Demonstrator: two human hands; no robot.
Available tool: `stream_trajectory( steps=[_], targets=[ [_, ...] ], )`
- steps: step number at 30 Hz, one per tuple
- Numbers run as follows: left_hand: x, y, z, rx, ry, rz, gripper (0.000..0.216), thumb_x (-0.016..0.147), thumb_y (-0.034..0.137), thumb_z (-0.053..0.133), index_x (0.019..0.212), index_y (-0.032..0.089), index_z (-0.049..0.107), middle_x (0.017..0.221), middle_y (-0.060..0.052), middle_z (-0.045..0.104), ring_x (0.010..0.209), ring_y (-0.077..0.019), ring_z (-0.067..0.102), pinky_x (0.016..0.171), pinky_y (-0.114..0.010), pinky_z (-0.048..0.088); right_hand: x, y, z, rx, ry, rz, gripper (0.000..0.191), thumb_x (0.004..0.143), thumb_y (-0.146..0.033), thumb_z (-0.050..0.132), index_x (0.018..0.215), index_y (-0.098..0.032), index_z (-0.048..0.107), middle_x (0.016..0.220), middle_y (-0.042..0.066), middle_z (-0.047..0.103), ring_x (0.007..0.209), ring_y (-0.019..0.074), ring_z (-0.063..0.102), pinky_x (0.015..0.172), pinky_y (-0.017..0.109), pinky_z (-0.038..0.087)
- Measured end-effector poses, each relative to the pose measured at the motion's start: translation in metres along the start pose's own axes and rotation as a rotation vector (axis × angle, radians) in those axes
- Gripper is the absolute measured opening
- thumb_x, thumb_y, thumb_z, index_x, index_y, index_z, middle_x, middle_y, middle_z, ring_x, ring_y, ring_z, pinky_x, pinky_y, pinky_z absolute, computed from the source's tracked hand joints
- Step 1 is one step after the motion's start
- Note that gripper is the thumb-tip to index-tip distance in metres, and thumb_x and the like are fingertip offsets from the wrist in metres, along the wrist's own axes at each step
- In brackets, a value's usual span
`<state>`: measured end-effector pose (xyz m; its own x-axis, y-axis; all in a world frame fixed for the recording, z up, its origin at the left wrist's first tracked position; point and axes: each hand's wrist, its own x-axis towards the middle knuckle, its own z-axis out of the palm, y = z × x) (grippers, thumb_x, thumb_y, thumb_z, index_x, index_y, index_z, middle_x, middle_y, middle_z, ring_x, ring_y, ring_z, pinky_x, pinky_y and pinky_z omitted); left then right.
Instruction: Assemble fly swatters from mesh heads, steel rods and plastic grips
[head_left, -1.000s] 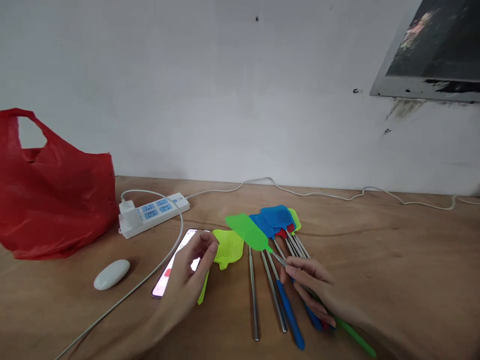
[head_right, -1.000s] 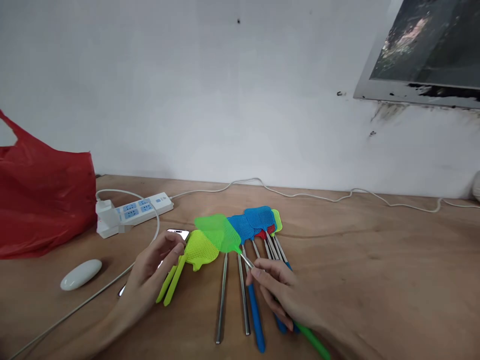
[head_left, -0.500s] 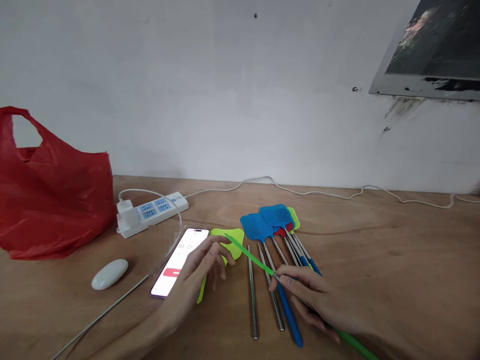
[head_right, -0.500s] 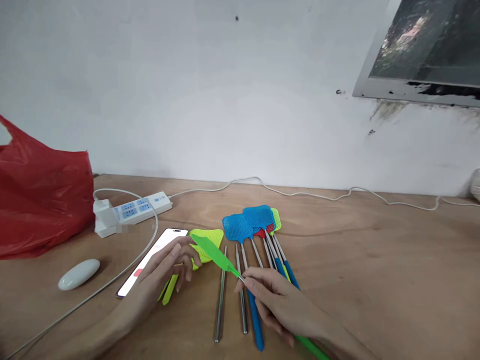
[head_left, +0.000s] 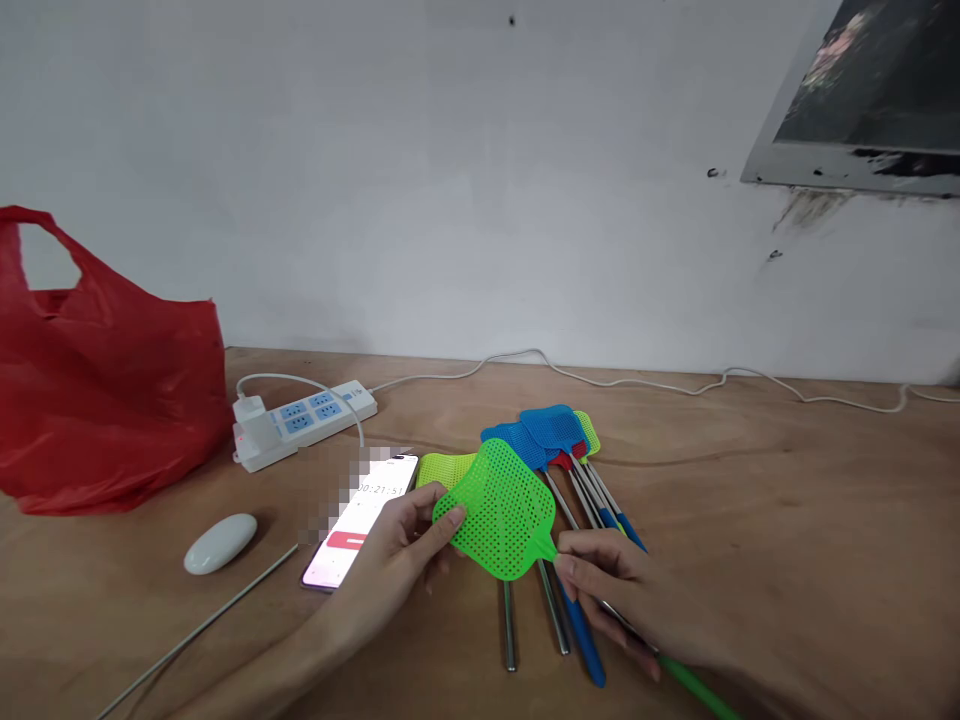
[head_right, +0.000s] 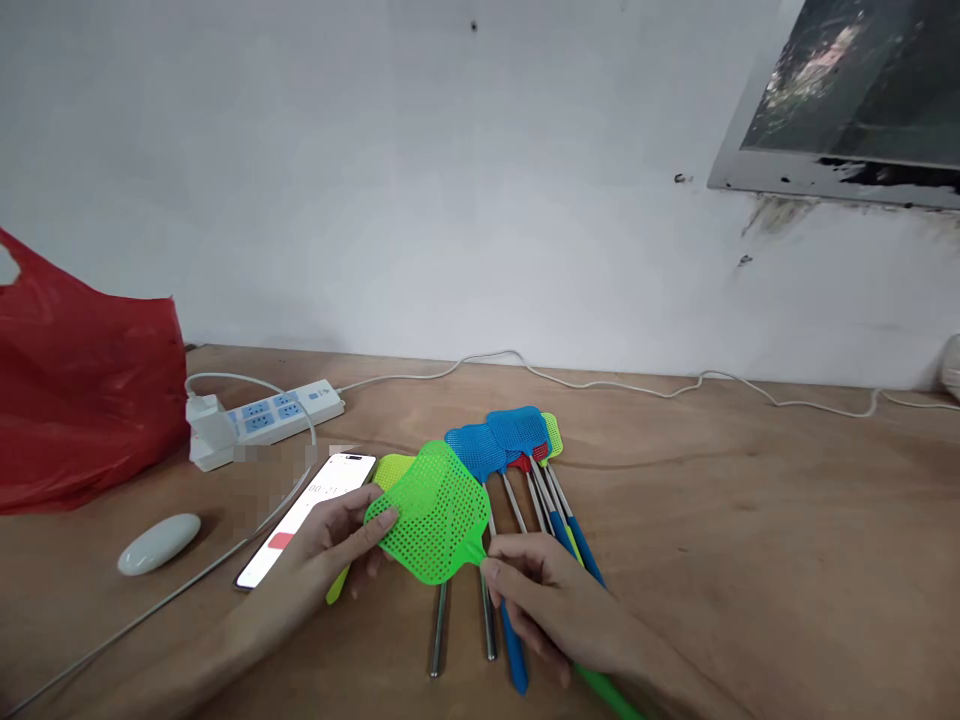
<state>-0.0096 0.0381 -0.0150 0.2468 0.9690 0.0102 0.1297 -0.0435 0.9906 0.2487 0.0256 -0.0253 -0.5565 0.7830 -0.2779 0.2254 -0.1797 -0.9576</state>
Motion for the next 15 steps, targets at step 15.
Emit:
stream_trajectory(
  steps=[15],
  targets=[
    [0.004,-0.006,-0.004,-0.414,0.235,0.078,0.036,0.079,0.048,0.081,0.079,0.018,0.061,0.058,0.008,0.055,0.038,-0.0052,0.048,0.038,-0.016,0.044,0.003,0.002,0.005,0.168,-0.017,-0.107,0.050,0.089,-0.066,0.057,0.070,-0.020,0.054,0.036,-0.011,0.044,0.022,0.0041,0.026,0.024,0.015,0.020]
  ],
)
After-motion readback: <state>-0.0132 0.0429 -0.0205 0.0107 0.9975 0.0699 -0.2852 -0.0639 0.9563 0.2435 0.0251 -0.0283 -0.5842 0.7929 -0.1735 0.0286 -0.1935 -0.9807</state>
